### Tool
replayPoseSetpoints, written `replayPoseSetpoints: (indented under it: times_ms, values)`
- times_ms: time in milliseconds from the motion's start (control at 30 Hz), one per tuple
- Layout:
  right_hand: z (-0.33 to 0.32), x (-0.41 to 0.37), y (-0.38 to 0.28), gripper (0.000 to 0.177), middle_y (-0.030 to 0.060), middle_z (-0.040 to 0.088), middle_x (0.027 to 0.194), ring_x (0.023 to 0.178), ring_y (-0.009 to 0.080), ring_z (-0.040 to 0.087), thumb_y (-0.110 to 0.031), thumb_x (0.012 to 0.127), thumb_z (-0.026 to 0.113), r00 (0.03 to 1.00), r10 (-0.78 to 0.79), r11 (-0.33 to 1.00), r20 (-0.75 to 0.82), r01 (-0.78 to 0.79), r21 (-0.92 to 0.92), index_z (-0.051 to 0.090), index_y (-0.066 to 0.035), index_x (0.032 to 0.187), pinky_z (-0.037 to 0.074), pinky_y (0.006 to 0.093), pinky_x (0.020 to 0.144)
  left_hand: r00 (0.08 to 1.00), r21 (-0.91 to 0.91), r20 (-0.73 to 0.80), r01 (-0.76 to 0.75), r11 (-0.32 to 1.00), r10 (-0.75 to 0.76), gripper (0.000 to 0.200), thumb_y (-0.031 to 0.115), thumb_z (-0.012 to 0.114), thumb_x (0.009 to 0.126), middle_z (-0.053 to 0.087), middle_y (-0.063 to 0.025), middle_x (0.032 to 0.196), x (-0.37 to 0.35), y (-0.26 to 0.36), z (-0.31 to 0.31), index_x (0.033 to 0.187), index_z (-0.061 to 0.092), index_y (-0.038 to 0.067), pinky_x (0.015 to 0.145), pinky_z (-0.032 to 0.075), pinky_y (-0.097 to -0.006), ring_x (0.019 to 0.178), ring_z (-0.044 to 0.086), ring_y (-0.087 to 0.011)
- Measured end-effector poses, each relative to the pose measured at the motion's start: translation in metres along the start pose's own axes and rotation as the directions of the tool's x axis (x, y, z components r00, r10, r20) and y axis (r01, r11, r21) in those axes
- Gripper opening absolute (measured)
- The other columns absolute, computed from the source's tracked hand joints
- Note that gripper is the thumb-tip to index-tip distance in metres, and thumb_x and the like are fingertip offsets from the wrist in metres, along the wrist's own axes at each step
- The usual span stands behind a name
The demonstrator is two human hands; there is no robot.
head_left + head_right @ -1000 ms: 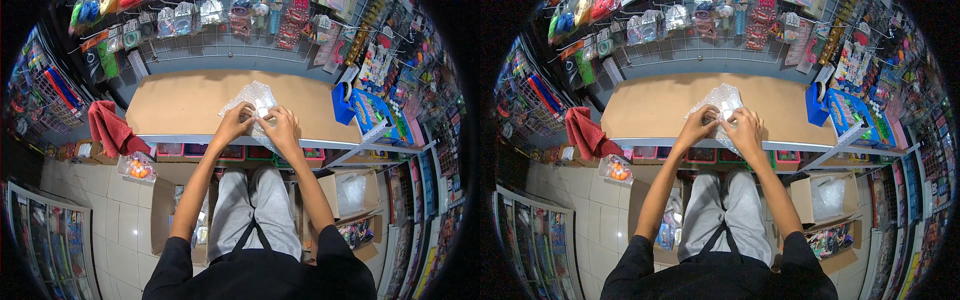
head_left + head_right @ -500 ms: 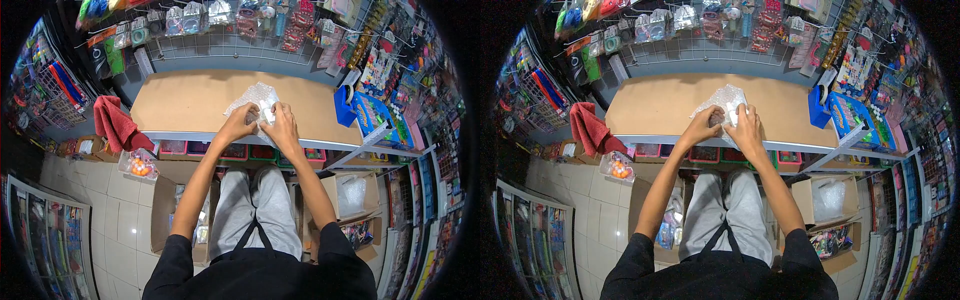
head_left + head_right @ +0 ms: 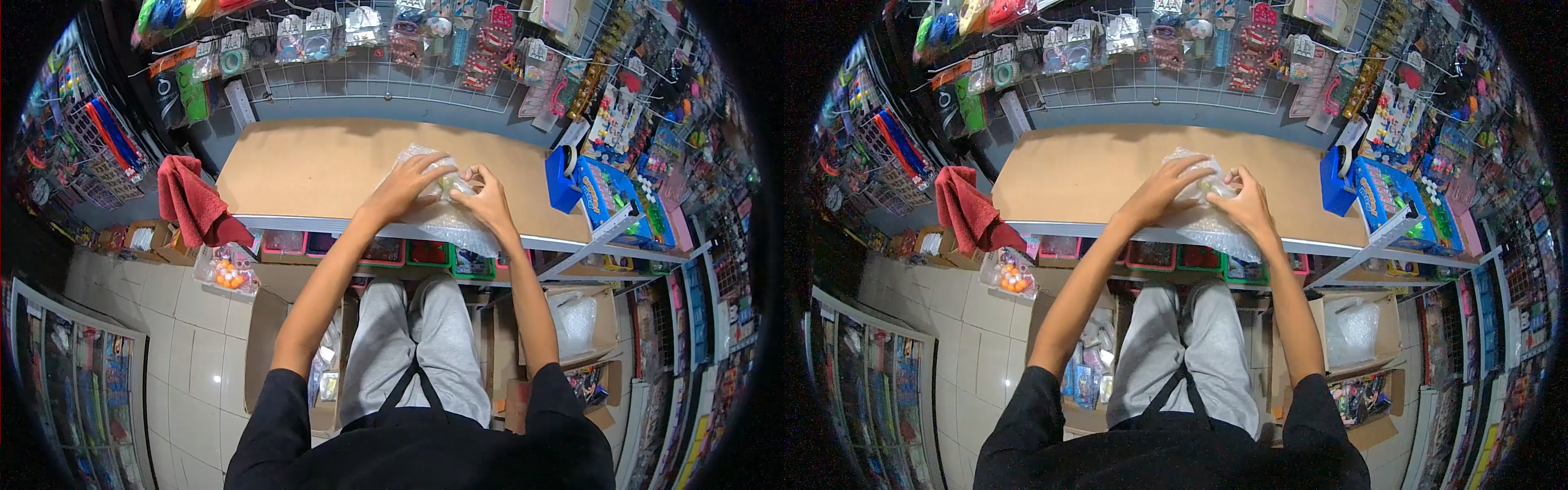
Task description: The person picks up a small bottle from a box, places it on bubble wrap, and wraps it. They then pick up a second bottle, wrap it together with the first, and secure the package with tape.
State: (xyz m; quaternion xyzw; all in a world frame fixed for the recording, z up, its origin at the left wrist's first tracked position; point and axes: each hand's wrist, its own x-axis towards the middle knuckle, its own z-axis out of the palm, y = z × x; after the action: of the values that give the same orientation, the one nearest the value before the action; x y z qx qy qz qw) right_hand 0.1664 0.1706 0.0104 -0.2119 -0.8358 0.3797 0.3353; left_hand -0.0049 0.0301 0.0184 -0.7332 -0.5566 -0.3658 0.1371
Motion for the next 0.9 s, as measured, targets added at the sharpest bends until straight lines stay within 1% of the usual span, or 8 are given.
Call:
replayPoseSetpoints:
  times_ms: [67, 100, 200, 467, 567, 667, 767, 900]
  values:
    - [-0.003, 0.002, 0.009, 0.045, 0.0158, 0.066, 0.094, 0.094, 0.0294, 0.066, -0.025, 0.068, 0.083, 0.999, 0.035, 0.996, 0.015, -0.036, 0.077, 0.053, -0.004, 0.094, 0.051, 0.0403, 0.084, 0.987, 0.098, 0.138, -0.099, 0.99, 0.085, 0.056, 0.016, 0.07, 0.081, 0.052, -0.0074, 0.139, 0.015, -0.003, 0.001, 0.134, 0.053, 0.019, 0.102, 0.041, -0.0459, 0.129, 0.049, -0.0268]
    - [-0.005, 0.002, 0.006, 0.045, 0.0156, 0.066, 0.094, 0.093, 0.0286, 0.066, -0.025, 0.068, 0.083, 0.999, 0.034, 0.997, 0.025, -0.035, 0.063, 0.054, -0.004, 0.095, 0.051, 0.0398, 0.084, 0.983, 0.13, 0.148, -0.125, 0.984, 0.105, 0.051, 0.016, 0.069, 0.081, 0.06, -0.0034, 0.13, 0.02, -0.004, 0.004, 0.13, 0.057, 0.02, 0.104, 0.04, -0.0466, 0.125, 0.054, -0.0225]
    - [-0.01, -0.005, -0.005, 0.045, 0.0157, 0.065, 0.094, 0.092, 0.0279, 0.066, -0.024, 0.069, 0.082, 0.999, 0.026, 1.0, 0.048, -0.026, 0.015, 0.054, -0.003, 0.098, 0.051, 0.0388, 0.084, 0.96, 0.15, 0.211, -0.216, 0.965, 0.182, 0.045, 0.014, 0.068, 0.081, 0.066, -0.0033, 0.121, 0.025, -0.02, 0.022, 0.125, 0.062, 0.02, 0.104, 0.04, -0.0474, 0.118, 0.059, -0.021]
    - [-0.014, -0.01, -0.02, 0.054, 0.0225, 0.064, 0.099, 0.097, 0.0416, 0.064, -0.027, 0.07, 0.081, 0.979, -0.152, 0.941, 0.137, 0.186, -0.284, 0.051, 0.0, 0.106, 0.05, 0.0439, 0.085, 0.962, 0.015, 0.14, -0.238, 0.971, 0.234, 0.047, 0.005, 0.066, 0.075, 0.066, -0.0084, 0.119, 0.02, -0.024, 0.029, 0.121, 0.063, 0.01, 0.106, 0.041, -0.0435, 0.116, 0.06, -0.0243]
    - [-0.021, -0.01, -0.018, 0.046, 0.0207, 0.063, 0.096, 0.093, 0.0346, 0.064, -0.025, 0.077, 0.078, 0.967, -0.175, 0.962, 0.184, 0.208, -0.179, 0.052, 0.0, 0.105, 0.049, 0.0403, 0.088, 0.951, 0.029, 0.11, -0.295, 0.955, 0.29, 0.048, 0.006, 0.066, 0.072, 0.066, -0.0092, 0.117, 0.021, -0.028, 0.028, 0.12, 0.063, 0.008, 0.105, 0.043, -0.0422, 0.114, 0.06, -0.0259]
    - [-0.022, -0.018, -0.036, 0.043, 0.0207, 0.064, 0.099, 0.097, 0.0356, 0.065, -0.023, 0.079, 0.077, 0.978, -0.1, 0.958, 0.181, 0.144, -0.249, 0.053, 0.001, 0.104, 0.049, 0.0411, 0.088, 0.954, 0.019, 0.082, -0.29, 0.957, 0.287, 0.045, 0.007, 0.065, 0.073, 0.066, -0.0097, 0.117, 0.016, -0.025, 0.031, 0.118, 0.063, 0.008, 0.102, 0.045, -0.0417, 0.112, 0.061, -0.027]
    - [-0.016, -0.017, -0.03, 0.041, 0.0197, 0.064, 0.101, 0.099, 0.0351, 0.064, -0.024, 0.08, 0.077, 0.989, -0.079, 0.978, 0.125, 0.101, -0.18, 0.054, 0.001, 0.101, 0.049, 0.0413, 0.087, 0.96, 0.01, 0.057, -0.275, 0.961, 0.274, 0.04, 0.009, 0.065, 0.076, 0.066, -0.01, 0.116, 0.016, -0.02, 0.033, 0.115, 0.064, 0.007, 0.099, 0.047, -0.0415, 0.111, 0.061, -0.0277]
    - [-0.009, -0.019, -0.024, 0.036, 0.0209, 0.061, 0.095, 0.093, 0.0418, 0.061, -0.02, 0.077, 0.075, 0.987, -0.144, 0.973, 0.072, 0.155, -0.171, 0.052, 0.0, 0.096, 0.049, 0.0461, 0.081, 0.966, 0.002, 0.091, -0.242, 0.97, 0.24, 0.037, 0.01, 0.067, 0.078, 0.066, -0.0104, 0.117, 0.013, -0.022, 0.035, 0.115, 0.063, 0.007, 0.098, 0.047, -0.0424, 0.11, 0.061, -0.029]
